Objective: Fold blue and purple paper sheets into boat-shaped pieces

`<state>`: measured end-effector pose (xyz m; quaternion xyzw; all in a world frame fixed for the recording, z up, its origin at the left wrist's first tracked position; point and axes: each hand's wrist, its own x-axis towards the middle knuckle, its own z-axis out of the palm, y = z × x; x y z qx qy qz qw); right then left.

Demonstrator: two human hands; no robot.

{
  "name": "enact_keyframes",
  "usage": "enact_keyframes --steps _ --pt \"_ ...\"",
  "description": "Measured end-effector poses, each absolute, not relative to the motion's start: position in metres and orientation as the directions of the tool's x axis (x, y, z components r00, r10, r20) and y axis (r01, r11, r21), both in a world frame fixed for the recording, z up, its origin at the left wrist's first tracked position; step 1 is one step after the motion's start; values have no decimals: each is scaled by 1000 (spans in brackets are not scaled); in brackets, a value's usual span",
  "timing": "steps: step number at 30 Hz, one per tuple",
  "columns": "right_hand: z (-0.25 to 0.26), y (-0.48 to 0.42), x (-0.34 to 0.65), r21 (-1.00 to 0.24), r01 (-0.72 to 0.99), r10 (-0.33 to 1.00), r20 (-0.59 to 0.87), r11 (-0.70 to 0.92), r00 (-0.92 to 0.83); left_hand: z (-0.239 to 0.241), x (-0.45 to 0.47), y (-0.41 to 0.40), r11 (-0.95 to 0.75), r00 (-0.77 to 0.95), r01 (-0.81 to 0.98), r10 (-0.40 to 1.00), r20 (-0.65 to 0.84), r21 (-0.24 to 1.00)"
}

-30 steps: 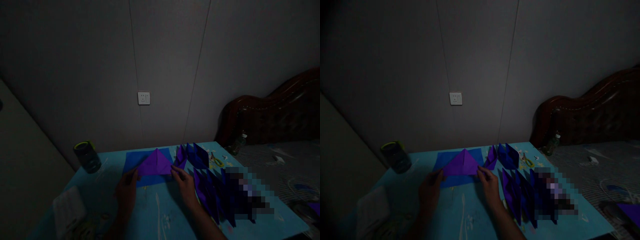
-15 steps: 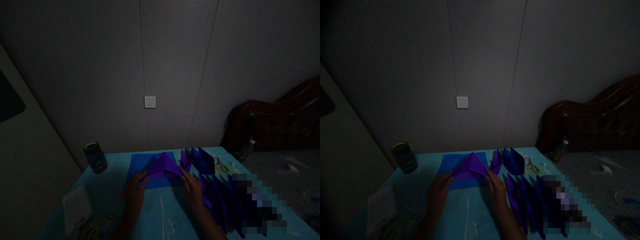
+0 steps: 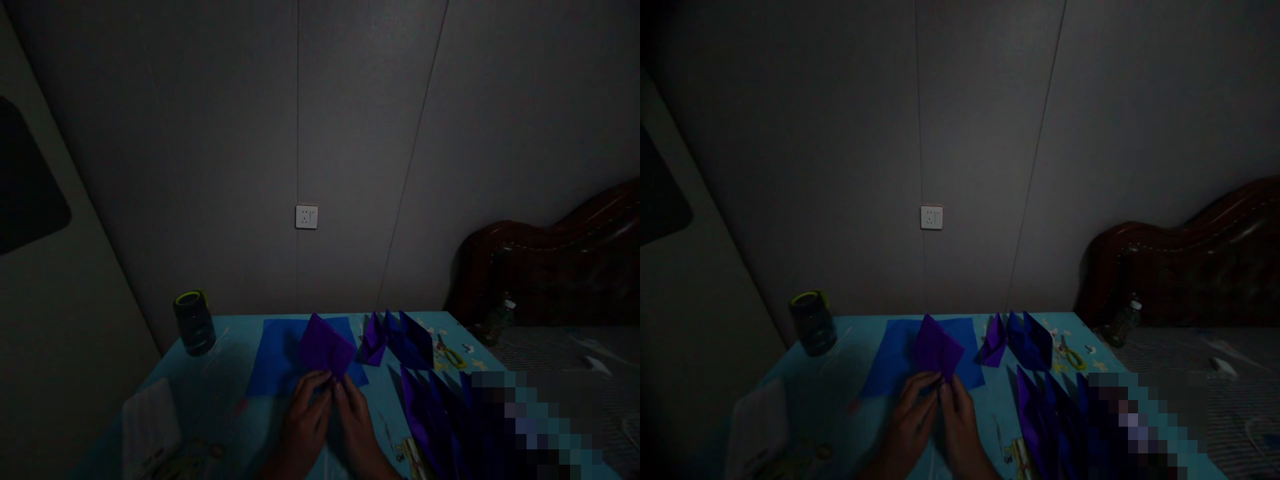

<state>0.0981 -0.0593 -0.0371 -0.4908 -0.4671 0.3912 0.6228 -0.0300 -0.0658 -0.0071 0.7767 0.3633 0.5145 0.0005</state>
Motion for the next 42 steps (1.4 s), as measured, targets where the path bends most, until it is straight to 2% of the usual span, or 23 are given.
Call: enact_keyframes --steps 2,3,5,7,8,11,13,17,19,21,23,27,31,34,38,42 --pt "-32 -55 105 -983 -101 952 119 153 282 -9 -32 -65 -726 223 572 585 779 381" --pt "-28 -53 108 -981 -141 954 85 130 288 -9 -33 -65 -692 175 592 611 772 413" --pt "-20 -50 112 -969 -228 964 33 96 265 -10 -33 -63 -567 -23 604 690 724 560" --pt "-12 -51 111 -951 -300 987 21 69 160 -10 -33 -60 -449 -201 473 783 589 758" --pt "-9 -53 108 -945 -321 997 36 57 73 -9 -33 -59 -401 -236 366 833 501 840" --pt "-4 -57 103 -958 -275 980 126 80 -156 -4 -36 -55 -286 -233 116 923 306 951" --pt "-4 -58 106 -976 -164 968 170 141 -186 0 -41 -53 -228 -264 53 936 233 972" --pt "-6 -52 134 -937 165 951 298 308 -83 6 -49 -52 -112 -270 -60 958 91 992" --pt "-6 -49 147 -865 291 911 366 409 -193 9 -49 -52 -56 -235 -110 972 29 992" --pt "-6 -49 155 -823 330 875 362 461 -321 11 -48 -52 -24 -205 -136 979 -4 990" --pt "-4 -51 157 -827 348 878 320 442 -357 12 -48 -52 -26 -194 -109 981 5 994" --pt "3 -53 153 -854 371 918 262 365 -298 11 -49 -57 -103 -164 8 981 103 995" --pt "10 -52 151 -891 302 941 319 337 -110 5 -48 -68 -187 -85 37 978 189 982" --pt "10 -53 148 -924 251 951 307 289 36 2 -44 -69 -253 -58 13 966 254 967" --pt "9 -55 143 -965 138 963 241 225 118 -3 -41 -61 -188 -110 -106 978 177 976" --pt "10 -51 144 -980 64 969 196 189 149 -5 -45 -55 -122 -47 -162 992 116 979"
